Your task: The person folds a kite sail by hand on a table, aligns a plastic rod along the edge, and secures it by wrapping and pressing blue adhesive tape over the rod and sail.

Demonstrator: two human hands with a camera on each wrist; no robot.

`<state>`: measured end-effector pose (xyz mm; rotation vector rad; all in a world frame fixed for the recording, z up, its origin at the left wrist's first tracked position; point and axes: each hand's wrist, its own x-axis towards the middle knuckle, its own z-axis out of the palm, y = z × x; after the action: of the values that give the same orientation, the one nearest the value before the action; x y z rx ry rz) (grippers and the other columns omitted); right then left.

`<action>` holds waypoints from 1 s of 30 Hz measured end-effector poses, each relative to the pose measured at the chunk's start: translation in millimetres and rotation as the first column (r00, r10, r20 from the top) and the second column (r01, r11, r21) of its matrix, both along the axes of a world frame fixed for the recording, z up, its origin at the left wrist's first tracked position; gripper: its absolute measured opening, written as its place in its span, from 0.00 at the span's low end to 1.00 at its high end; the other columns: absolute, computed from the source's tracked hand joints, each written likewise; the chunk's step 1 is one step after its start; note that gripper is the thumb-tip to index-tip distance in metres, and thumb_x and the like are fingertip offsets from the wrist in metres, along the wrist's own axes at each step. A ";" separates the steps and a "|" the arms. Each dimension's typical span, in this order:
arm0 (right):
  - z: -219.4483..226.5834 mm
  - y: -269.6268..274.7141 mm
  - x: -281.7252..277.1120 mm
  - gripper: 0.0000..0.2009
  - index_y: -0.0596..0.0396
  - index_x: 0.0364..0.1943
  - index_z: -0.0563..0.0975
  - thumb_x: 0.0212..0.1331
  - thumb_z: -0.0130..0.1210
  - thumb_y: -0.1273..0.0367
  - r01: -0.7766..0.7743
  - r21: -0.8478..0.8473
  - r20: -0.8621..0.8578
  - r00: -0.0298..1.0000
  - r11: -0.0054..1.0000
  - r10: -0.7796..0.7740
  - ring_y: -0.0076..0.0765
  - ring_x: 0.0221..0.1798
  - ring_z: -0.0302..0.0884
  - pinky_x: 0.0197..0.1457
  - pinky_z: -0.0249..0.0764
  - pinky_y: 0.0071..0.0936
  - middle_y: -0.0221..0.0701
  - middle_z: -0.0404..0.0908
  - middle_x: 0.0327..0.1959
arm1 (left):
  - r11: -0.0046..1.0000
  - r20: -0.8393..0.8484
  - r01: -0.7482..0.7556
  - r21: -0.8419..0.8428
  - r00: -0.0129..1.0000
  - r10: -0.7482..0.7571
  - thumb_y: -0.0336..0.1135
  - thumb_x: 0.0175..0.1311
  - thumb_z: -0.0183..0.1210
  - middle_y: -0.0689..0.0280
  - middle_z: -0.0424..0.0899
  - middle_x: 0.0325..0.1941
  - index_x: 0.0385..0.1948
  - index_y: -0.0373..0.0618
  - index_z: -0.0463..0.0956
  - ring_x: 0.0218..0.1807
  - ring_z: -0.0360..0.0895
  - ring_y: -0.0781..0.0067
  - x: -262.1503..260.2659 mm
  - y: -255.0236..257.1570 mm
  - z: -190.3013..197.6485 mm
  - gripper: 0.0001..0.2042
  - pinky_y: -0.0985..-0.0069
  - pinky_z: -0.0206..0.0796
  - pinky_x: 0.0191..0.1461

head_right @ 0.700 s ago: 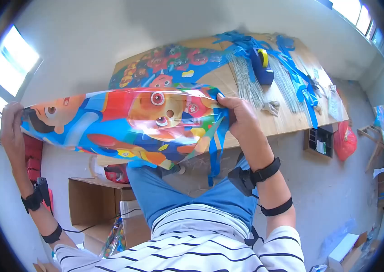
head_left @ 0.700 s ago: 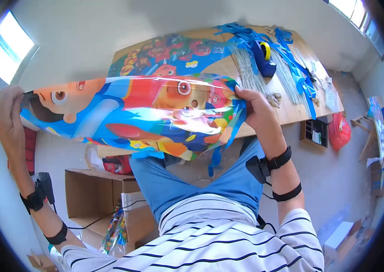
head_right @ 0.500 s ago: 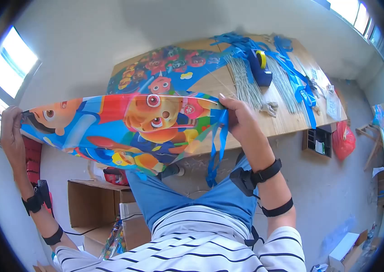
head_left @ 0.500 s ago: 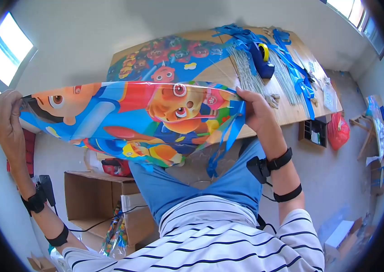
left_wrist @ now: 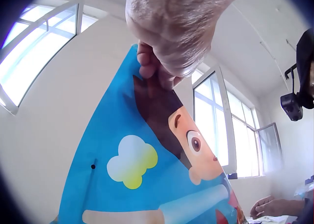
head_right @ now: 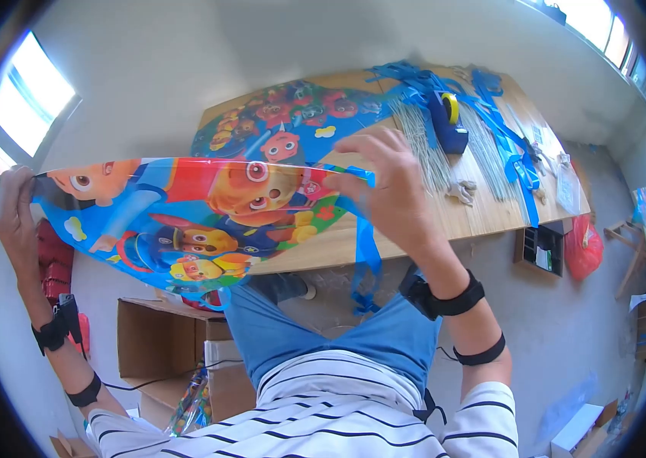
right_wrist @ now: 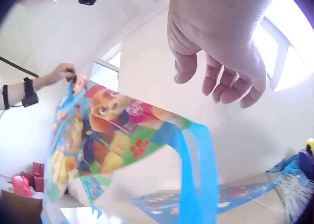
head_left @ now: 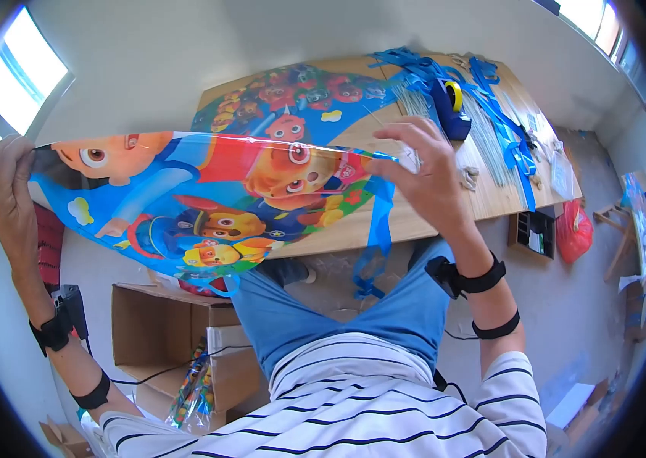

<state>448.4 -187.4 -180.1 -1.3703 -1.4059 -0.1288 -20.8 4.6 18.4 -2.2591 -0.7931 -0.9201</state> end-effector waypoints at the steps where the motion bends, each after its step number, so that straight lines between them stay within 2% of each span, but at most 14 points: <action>1: 5.6 5.5 -8.7 0.13 0.56 0.40 0.85 0.50 0.74 0.69 -0.030 0.026 0.086 0.996 0.999 0.028 0.42 0.46 0.77 0.52 0.73 0.38 0.33 0.84 0.41 | 1.000 0.001 0.005 -0.012 1.000 -0.005 0.26 0.80 0.53 0.62 0.82 0.53 0.50 0.39 0.79 0.55 0.81 0.69 0.7 -1.3 1.0 0.06 0.74 0.73 0.63; 4: 7.3 22.2 -23.4 0.13 0.54 0.40 0.85 0.49 0.72 0.72 -0.021 0.031 0.265 0.964 0.999 0.012 0.45 0.47 0.77 0.52 0.74 0.41 0.33 0.83 0.39 | 0.999 0.019 0.029 -0.046 0.999 -0.028 0.26 0.80 0.54 0.61 0.82 0.52 0.49 0.39 0.79 0.55 0.81 0.69 3.5 -3.5 3.8 0.06 0.74 0.73 0.62; 8: -0.8 30.2 -33.4 0.08 0.53 0.36 0.85 0.51 0.68 0.73 -0.136 0.008 0.312 0.941 0.991 0.127 0.45 0.42 0.79 0.49 0.73 0.41 0.33 0.81 0.34 | 1.000 -0.035 0.029 -0.006 0.999 -0.030 0.26 0.79 0.55 0.61 0.81 0.50 0.48 0.38 0.78 0.52 0.80 0.69 4.3 -5.4 7.9 0.05 0.76 0.72 0.59; 11: 4.2 29.9 -41.7 0.06 0.55 0.34 0.84 0.52 0.67 0.73 -0.205 -0.078 0.139 0.967 0.976 0.214 0.47 0.39 0.80 0.46 0.74 0.42 0.34 0.81 0.34 | 0.996 0.001 0.049 -0.071 0.999 -0.049 0.26 0.79 0.55 0.62 0.80 0.47 0.46 0.37 0.77 0.50 0.79 0.71 8.7 -8.9 4.9 0.03 0.77 0.71 0.56; 14: 8.5 34.4 -53.9 0.05 0.56 0.33 0.84 0.53 0.67 0.73 -0.221 -0.043 0.181 0.957 0.974 0.226 0.49 0.37 0.81 0.44 0.74 0.43 0.35 0.81 0.33 | 0.993 0.034 0.060 -0.099 0.998 -0.057 0.25 0.78 0.56 0.63 0.79 0.45 0.44 0.37 0.75 0.48 0.78 0.72 16.0 -15.8 2.5 0.02 0.76 0.71 0.55; 17: 3.6 39.7 -59.1 0.04 0.55 0.33 0.84 0.55 0.66 0.72 -0.204 -0.072 0.183 0.959 0.976 0.214 0.50 0.35 0.80 0.43 0.75 0.44 0.36 0.81 0.30 | 0.993 0.040 0.101 -0.067 0.994 -0.098 0.25 0.77 0.56 0.63 0.79 0.44 0.44 0.38 0.75 0.47 0.78 0.71 17.0 -16.4 -0.4 0.02 0.76 0.71 0.54; 20: 6.5 40.2 -63.5 0.04 0.56 0.34 0.85 0.57 0.65 0.72 -0.170 -0.101 0.217 0.958 0.980 0.189 0.52 0.33 0.81 0.40 0.76 0.43 0.37 0.83 0.28 | 0.994 0.023 0.074 -0.079 0.997 -0.073 0.25 0.77 0.56 0.63 0.79 0.44 0.43 0.38 0.75 0.46 0.78 0.70 14.1 -16.4 -2.4 0.01 0.76 0.71 0.53; 23: 19.0 31.5 -58.3 0.05 0.59 0.36 0.85 0.58 0.64 0.72 -0.245 -0.255 0.096 0.956 0.935 0.277 0.46 0.31 0.85 0.37 0.78 0.41 0.39 0.86 0.29 | 0.993 0.010 0.039 -0.107 0.999 -0.038 0.25 0.76 0.55 0.63 0.79 0.43 0.42 0.39 0.75 0.44 0.78 0.68 15.4 -17.5 -6.0 0.01 0.76 0.71 0.51; 26: 44.5 21.1 -38.7 0.06 0.62 0.39 0.85 0.60 0.61 0.75 -0.378 -0.473 -0.126 0.923 0.796 0.364 0.36 0.26 0.86 0.30 0.78 0.34 0.38 0.89 0.30 | 0.963 -0.043 0.015 -0.271 0.999 -0.028 0.23 0.73 0.54 0.62 0.78 0.41 0.40 0.37 0.75 0.42 0.77 0.68 16.3 -26.5 -0.2 0.02 0.76 0.70 0.49; 28: 91.2 15.9 -29.2 0.06 0.63 0.38 0.84 0.60 0.58 0.77 -0.415 -0.720 -0.316 0.909 0.556 0.270 0.25 0.23 0.84 0.24 0.75 0.28 0.35 0.90 0.31 | 0.923 -0.044 0.045 -0.383 0.997 -0.067 0.22 0.69 0.55 0.62 0.78 0.38 0.38 0.36 0.75 0.40 0.78 0.70 20.4 -26.9 4.7 0.02 0.77 0.70 0.47; 29: 107.6 18.8 -23.1 0.06 0.64 0.37 0.84 0.61 0.57 0.78 -0.457 -0.747 -0.349 0.888 0.484 0.299 0.23 0.21 0.83 0.21 0.74 0.23 0.32 0.89 0.30 | 0.901 -0.041 0.058 -0.429 0.996 -0.083 0.22 0.67 0.55 0.62 0.78 0.37 0.37 0.36 0.75 0.38 0.78 0.71 23.9 -24.7 7.5 0.02 0.78 0.69 0.46; 30: 115.8 26.7 -17.0 0.05 0.65 0.36 0.84 0.61 0.58 0.78 -0.447 -0.804 -0.373 0.893 0.393 0.253 0.23 0.25 0.87 0.23 0.77 0.23 0.35 0.89 0.30 | 0.841 -0.022 0.044 -0.539 0.998 -0.066 0.23 0.66 0.55 0.62 0.78 0.37 0.36 0.36 0.75 0.37 0.79 0.72 30.0 -21.0 9.7 0.01 0.77 0.70 0.43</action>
<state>431.5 -160.8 -64.3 -1.7651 -1.6224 1.1812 9.2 -16.3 28.1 -2.7864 -1.0801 -0.7333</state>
